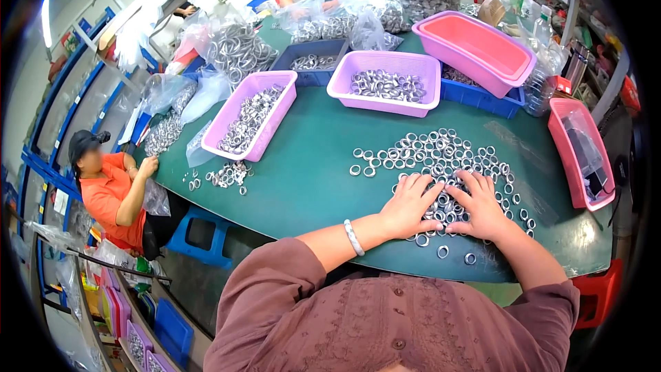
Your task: The person sorts metal rings on a green table, gathers them into a pink bin, transfers them into a plastic bag, writes on a small card with a pen, and places the finished bag on a storage shelf.
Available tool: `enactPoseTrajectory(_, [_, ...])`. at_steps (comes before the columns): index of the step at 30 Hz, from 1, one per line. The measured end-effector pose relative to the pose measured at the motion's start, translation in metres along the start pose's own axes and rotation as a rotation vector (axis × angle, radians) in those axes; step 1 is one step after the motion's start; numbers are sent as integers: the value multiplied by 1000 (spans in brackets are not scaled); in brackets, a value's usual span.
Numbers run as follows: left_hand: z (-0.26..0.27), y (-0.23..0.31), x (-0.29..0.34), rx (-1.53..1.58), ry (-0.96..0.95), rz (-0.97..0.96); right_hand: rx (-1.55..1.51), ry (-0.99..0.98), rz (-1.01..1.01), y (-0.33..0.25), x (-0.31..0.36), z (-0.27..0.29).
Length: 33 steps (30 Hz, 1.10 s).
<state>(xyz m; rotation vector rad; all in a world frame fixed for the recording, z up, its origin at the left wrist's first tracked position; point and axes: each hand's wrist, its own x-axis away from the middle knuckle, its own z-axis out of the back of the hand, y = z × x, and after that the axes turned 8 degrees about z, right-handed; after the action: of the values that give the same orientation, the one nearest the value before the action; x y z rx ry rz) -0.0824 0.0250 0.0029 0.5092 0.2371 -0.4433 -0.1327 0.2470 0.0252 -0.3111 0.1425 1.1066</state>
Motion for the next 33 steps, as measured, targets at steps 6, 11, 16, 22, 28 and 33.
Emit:
enactPoseTrajectory(6, [1,1,0,21,-18,-27,-74,111,39,0,1,-5])
enactPoseTrajectory(11, [-2,2,0,92,48,-84,-78,122,-4,-4,3,-5])
enactPoseTrajectory(16, [1,3,2,39,22,-63,28,113,52,-5,4,-5])
enactPoseTrajectory(22, [22,-12,-3,-122,35,109,116,160,-145,7,10,26])
enactPoseTrajectory(28, [42,-64,-9,-237,-12,594,104,481,-349,78,17,57])
enactPoseTrajectory(33, [26,-65,-11,2,-81,508,36,687,-444,117,-54,92])
